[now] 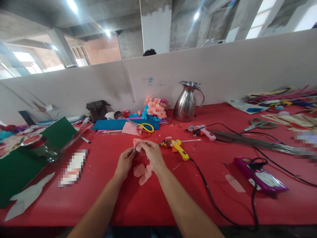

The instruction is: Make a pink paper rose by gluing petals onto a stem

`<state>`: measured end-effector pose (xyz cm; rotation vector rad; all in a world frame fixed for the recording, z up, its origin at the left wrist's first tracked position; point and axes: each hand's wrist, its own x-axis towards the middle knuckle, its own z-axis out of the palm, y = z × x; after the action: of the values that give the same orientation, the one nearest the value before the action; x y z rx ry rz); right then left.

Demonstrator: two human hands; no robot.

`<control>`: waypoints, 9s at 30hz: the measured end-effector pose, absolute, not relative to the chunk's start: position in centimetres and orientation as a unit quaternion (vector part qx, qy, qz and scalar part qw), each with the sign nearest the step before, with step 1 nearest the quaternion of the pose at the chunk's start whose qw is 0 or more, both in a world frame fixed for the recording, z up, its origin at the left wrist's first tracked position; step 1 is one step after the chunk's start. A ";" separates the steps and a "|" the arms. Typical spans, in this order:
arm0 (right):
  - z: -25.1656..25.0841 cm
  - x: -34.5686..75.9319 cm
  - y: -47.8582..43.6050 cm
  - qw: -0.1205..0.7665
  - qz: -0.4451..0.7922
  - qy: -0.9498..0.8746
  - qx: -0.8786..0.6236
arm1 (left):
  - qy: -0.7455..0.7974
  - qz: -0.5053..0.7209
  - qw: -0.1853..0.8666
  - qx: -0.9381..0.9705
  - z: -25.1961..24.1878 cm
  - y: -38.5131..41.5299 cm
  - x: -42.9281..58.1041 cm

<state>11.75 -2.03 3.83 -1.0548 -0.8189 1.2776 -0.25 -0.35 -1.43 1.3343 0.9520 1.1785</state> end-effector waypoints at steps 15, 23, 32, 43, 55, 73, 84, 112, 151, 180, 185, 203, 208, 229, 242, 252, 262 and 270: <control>3.6 11.7 -1.9 0.613 0.546 -0.352 -0.450 | 0.411 0.507 0.512 0.558 -1.1 -0.3 -0.4; 3.6 11.7 -1.9 0.615 0.552 -0.337 -0.450 | 0.398 0.526 0.529 0.535 -1.2 -0.2 -0.2; 3.8 11.8 -1.9 0.614 0.540 -0.341 -0.464 | 0.443 0.507 0.438 0.595 -1.6 -0.3 -0.5; 3.4 11.6 -1.8 0.611 0.523 -0.368 -0.466 | 0.486 0.495 0.345 0.632 -1.4 -0.9 -0.8; 3.8 11.9 -2.0 0.576 0.500 -0.417 -0.494 | 0.468 0.507 0.363 0.626 -1.5 -1.0 -0.6; 4.0 12.7 -2.0 0.553 0.521 -0.448 -0.471 | 0.369 0.483 0.689 0.396 1.0 -1.5 -0.7; 3.5 13.1 -1.7 0.507 0.518 -0.458 -0.514 | 0.341 0.459 0.720 0.393 0.7 -1.4 -0.9; 3.5 12.5 -1.8 0.499 0.518 -0.471 -0.511 | 0.313 0.489 0.766 0.276 1.0 -1.2 -1.1; 2.6 12.1 -1.8 0.515 0.438 -0.549 -0.491 | 0.420 0.598 0.423 0.535 0.6 -1.5 -0.6; 1.3 10.9 -2.1 0.483 0.354 -0.630 -0.495 | 0.299 0.568 0.698 0.318 0.7 -1.1 -0.9; 1.2 11.3 -1.9 0.490 0.369 -0.622 -0.487 | 0.283 0.563 0.691 0.354 0.6 -1.2 -1.1; 1.3 11.5 -1.9 0.489 0.325 -0.694 -0.417 | 0.257 0.585 0.669 0.380 0.4 -1.0 -1.3; 1.3 11.5 -1.9 0.495 0.329 -0.690 -0.413 | 0.256 0.580 0.682 0.366 0.4 -1.0 -1.4; 1.5 11.5 -2.0 0.477 0.337 -0.704 -0.403 | 0.298 0.600 0.587 0.454 0.9 -1.1 -1.6; 1.2 11.8 -1.9 0.475 0.316 -0.719 -0.396 | 0.318 0.590 0.586 0.455 0.3 -0.8 -1.7; 2.0 11.9 -2.1 0.471 0.298 -0.728 -0.399 | 0.333 0.579 0.561 0.489 1.0 -1.4 -1.8; 1.7 11.8 -2.0 0.473 0.291 -0.728 -0.403 | 0.325 0.581 0.551 0.503 1.1 -1.5 -1.8; 1.6 11.8 -2.0 0.463 0.280 -0.733 -0.412 | 0.332 0.590 0.542 0.498 1.2 -1.5 -1.8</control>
<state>11.82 -2.01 1.59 -1.0124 -1.8007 0.6893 -1.81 -1.45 1.23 1.1828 0.7886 1.4013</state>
